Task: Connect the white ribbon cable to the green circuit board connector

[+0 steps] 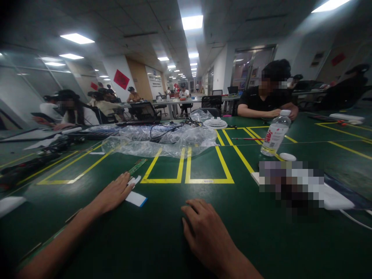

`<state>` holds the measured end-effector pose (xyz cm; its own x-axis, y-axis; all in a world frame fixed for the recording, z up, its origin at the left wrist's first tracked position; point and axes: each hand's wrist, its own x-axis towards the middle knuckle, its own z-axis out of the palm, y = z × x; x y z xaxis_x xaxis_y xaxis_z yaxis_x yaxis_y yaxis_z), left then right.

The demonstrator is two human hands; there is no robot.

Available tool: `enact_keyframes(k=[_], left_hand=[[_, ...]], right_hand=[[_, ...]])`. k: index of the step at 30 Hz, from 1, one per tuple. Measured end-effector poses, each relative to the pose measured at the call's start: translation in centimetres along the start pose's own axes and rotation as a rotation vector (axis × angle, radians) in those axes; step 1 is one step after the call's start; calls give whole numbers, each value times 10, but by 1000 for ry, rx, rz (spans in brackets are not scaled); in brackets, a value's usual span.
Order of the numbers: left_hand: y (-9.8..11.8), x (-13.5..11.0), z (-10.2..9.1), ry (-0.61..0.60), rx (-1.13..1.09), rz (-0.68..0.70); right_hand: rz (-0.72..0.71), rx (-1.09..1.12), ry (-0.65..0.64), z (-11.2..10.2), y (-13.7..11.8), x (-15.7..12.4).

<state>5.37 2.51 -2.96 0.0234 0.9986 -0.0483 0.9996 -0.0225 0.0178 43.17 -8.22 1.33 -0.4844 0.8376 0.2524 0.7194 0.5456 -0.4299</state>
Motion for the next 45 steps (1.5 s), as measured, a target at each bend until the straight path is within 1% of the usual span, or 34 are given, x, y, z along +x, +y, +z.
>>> enact_keyframes(k=[5, 7, 9, 13, 15, 18, 20, 22, 23, 25, 27, 29, 31, 33, 35, 36, 38, 41, 45], left_hand=[[4, -3, -5, 34, 38, -60], [7, -5, -10, 60, 55, -66], [13, -8, -17, 98, 72, -42], [32, -16, -28, 137, 76, 92], [46, -22, -27, 141, 63, 178], [69, -32, -19, 162, 9, 336], [82, -38, -15, 151, -46, 432], [92, -43, -16, 130, -85, 487], [94, -44, -17, 132, -89, 493], [95, -46, -23, 154, -51, 446], [88, -47, -29, 161, 36, 312], [75, -46, -33, 95, 122, 150], [60, -45, -35, -4, 161, 43], [49, -44, -35, -83, 158, 10], [46, -44, -33, -114, 144, 16], [48, -45, -32, -118, 135, 38], [60, -47, -31, -115, 114, 117], [87, -53, -30, -102, 68, 283], [122, -66, -27, -58, -28, 463]], right_hand=[[-7, 2, -7, 0, -1, -1], [-6, 5, -10, -1, -2, -2], [-5, 11, -8, -2, -2, -2], [-1, 19, 4, -2, -2, -1], [-3, 20, 7, -2, -2, -1], [-10, 19, 9, 0, -3, -1], [-17, 22, 15, 0, -3, -1], [-22, 25, 23, 0, -3, 0], [-22, 26, 23, 0, -3, 0], [-17, 27, 19, -1, -3, 0], [-13, 28, 15, -2, -3, -1], [-13, 29, 10, -2, -3, -1], [-14, 31, 8, -2, -4, -1], [-14, 35, 12, -3, -4, -1], [-12, 39, 15, -3, -4, -2], [-12, 40, 13, -3, -4, -2], [-10, 39, 6, -3, -3, -1], [-11, 36, 4, -1, -4, -1], [-16, 29, 3, 0, -7, -1]])
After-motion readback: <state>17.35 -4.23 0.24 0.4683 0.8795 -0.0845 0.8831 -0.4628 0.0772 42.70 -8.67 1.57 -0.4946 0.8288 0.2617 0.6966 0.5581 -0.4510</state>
